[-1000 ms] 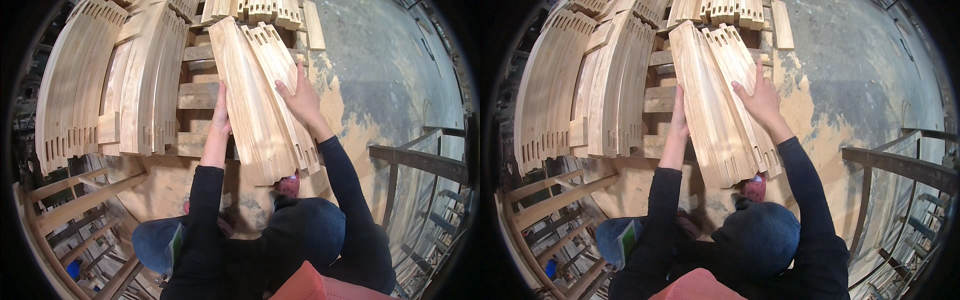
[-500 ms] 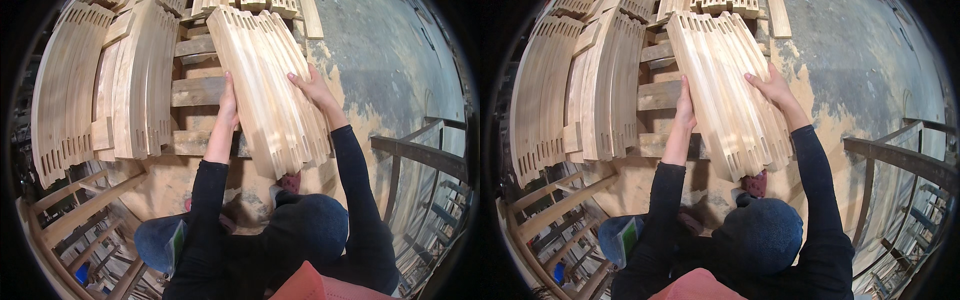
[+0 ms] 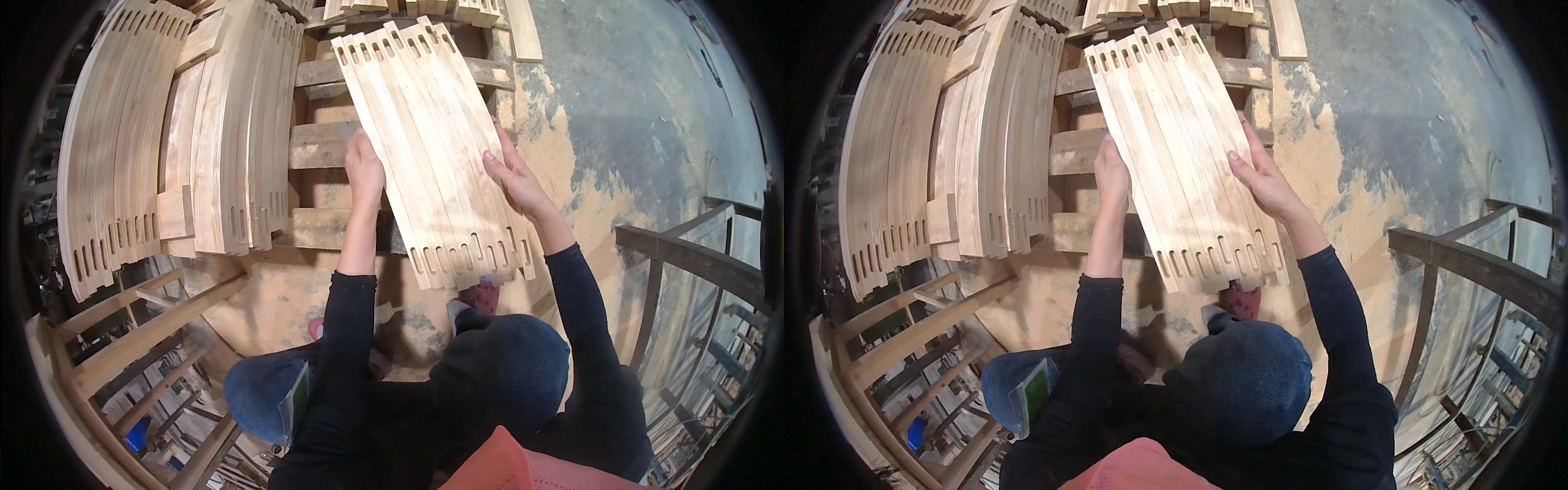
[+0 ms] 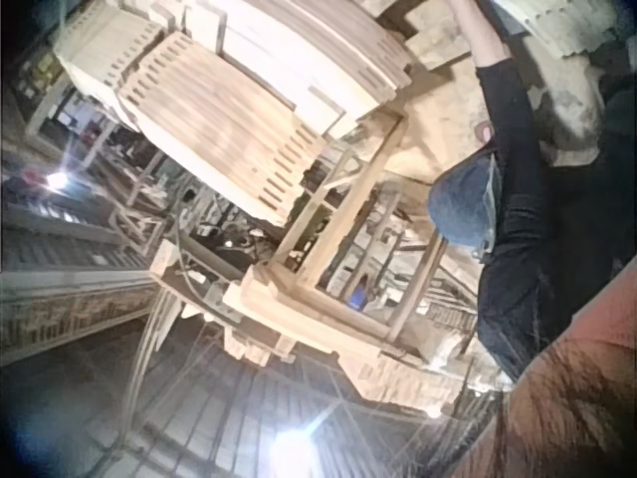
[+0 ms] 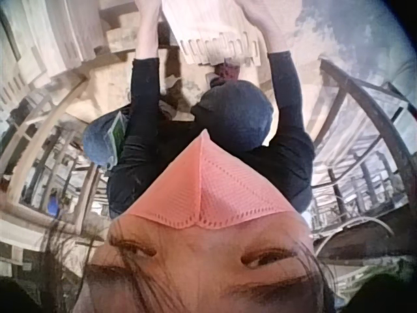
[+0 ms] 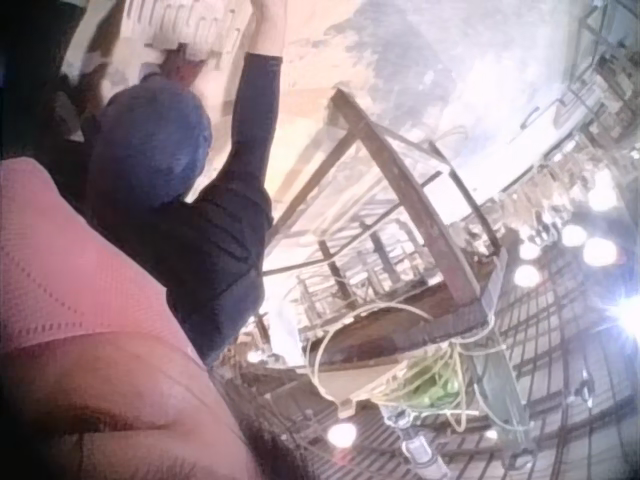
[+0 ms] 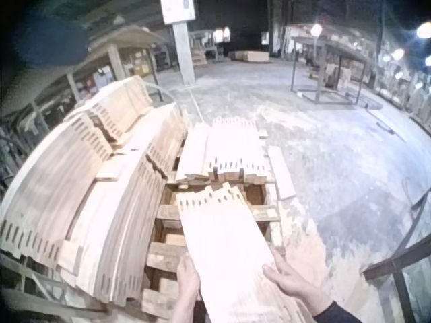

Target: The person stacks pre-cut wooden slats with notched ends onto a wooden pallet. They pick up the pieces from a pile, align them, and place them in a neat stack, occasionally adjusting the alignment of the stack.

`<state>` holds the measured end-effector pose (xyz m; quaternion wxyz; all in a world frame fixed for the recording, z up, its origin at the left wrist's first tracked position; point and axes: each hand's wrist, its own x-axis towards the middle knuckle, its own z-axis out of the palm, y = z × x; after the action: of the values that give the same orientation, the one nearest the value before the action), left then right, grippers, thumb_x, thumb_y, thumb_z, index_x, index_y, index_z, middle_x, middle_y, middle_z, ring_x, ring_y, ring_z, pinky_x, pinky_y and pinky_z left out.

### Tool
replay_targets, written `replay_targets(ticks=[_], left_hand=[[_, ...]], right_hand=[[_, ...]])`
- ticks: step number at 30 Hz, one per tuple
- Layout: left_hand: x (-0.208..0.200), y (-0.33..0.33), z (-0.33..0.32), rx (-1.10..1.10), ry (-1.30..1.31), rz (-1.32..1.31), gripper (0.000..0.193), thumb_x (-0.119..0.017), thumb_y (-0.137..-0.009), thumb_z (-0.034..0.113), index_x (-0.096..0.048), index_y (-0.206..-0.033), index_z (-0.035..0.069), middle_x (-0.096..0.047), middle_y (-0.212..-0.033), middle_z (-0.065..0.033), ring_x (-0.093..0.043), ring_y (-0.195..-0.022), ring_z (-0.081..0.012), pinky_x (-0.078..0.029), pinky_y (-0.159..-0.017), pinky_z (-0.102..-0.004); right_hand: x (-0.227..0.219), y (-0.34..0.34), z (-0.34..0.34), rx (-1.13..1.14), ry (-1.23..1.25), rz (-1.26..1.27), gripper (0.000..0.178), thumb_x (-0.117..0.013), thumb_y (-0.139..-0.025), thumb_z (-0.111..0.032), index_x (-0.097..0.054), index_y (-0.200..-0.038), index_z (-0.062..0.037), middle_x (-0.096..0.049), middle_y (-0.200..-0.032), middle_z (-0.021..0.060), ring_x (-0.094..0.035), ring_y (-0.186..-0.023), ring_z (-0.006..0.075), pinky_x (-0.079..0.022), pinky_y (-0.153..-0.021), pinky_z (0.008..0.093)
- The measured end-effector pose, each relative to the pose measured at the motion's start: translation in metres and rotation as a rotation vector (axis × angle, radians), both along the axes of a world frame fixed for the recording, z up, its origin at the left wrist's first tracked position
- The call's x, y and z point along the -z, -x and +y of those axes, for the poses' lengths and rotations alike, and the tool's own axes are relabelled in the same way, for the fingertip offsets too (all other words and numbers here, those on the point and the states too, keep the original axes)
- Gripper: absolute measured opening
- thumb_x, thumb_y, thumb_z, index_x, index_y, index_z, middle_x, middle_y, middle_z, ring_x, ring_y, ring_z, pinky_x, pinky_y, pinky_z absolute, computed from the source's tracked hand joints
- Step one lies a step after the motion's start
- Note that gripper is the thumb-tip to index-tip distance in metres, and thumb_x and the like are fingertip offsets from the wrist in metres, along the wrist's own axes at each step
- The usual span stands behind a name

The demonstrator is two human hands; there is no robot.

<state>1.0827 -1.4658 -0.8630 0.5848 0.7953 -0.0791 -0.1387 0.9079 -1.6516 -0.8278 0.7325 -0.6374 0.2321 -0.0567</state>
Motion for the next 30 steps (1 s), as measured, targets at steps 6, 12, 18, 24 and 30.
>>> replay_targets(ticks=[6, 12, 18, 24, 30], left_hand=[[0.003, 0.016, -0.009, -0.014, 0.186, 0.045, 0.053, -0.049, -0.103, 0.034, -0.046, -0.140, -0.004, -0.057, -0.133, -0.0226, -0.055, -0.122, -0.0291, -0.040, -0.105, -0.0359], [-0.001, -0.021, -0.024, 0.222, 0.245, 0.216, 0.051, -0.052, -0.101, 0.028, -0.046, -0.140, -0.004, -0.058, -0.133, -0.0197, -0.056, -0.122, -0.0260, -0.040, -0.104, -0.0354], [-0.011, -0.037, -0.045, 0.316, 0.037, 0.052, 0.053, -0.057, -0.097, 0.032, -0.050, -0.137, -0.002, -0.060, -0.127, -0.0233, -0.056, -0.122, -0.0313, -0.041, -0.104, -0.0375], [-0.025, -0.037, -0.017, 0.482, -0.131, -0.115, 0.054, -0.062, -0.091, 0.041, -0.060, -0.124, -0.002, -0.063, -0.117, -0.0256, -0.059, -0.113, -0.0400, -0.046, -0.099, -0.0427], [-0.093, -0.010, 0.054, 0.744, -0.248, 0.424, 0.058, -0.053, -0.098, 0.047, -0.054, -0.136, 0.002, -0.063, -0.125, -0.0138, -0.061, -0.111, -0.0225, -0.048, -0.094, -0.0331]], right_hand=[[0.002, 0.000, -0.002, 0.029, -0.090, -0.009, 0.070, -0.054, -0.101, -0.022, -0.015, -0.157, -0.0066, -0.022, -0.161, 0.0119, -0.025, -0.147, 0.0222, -0.023, -0.118, 0.0332], [0.007, 0.004, 0.036, 0.323, -0.290, -0.046, 0.063, -0.047, -0.104, -0.019, -0.016, -0.156, -0.0064, -0.028, -0.158, 0.0110, -0.033, -0.142, 0.0208, -0.031, -0.114, 0.0335], [0.018, -0.001, 0.049, 0.494, -0.202, -0.068, 0.059, -0.045, -0.104, -0.022, -0.020, -0.155, -0.0041, -0.030, -0.157, 0.0144, -0.037, -0.139, 0.0230, -0.030, -0.115, 0.0336], [0.015, -0.015, 0.024, 0.425, 0.266, -0.056, 0.063, -0.053, -0.101, -0.023, -0.025, -0.153, -0.0011, -0.032, -0.155, 0.0198, -0.035, -0.141, 0.0284, -0.030, -0.114, 0.0363], [-0.017, -0.026, -0.001, 0.361, 0.594, 0.068, 0.066, -0.060, -0.097, -0.024, -0.029, -0.152, -0.0042, -0.035, -0.152, 0.0227, -0.037, -0.140, 0.0339, -0.031, -0.115, 0.0428]])
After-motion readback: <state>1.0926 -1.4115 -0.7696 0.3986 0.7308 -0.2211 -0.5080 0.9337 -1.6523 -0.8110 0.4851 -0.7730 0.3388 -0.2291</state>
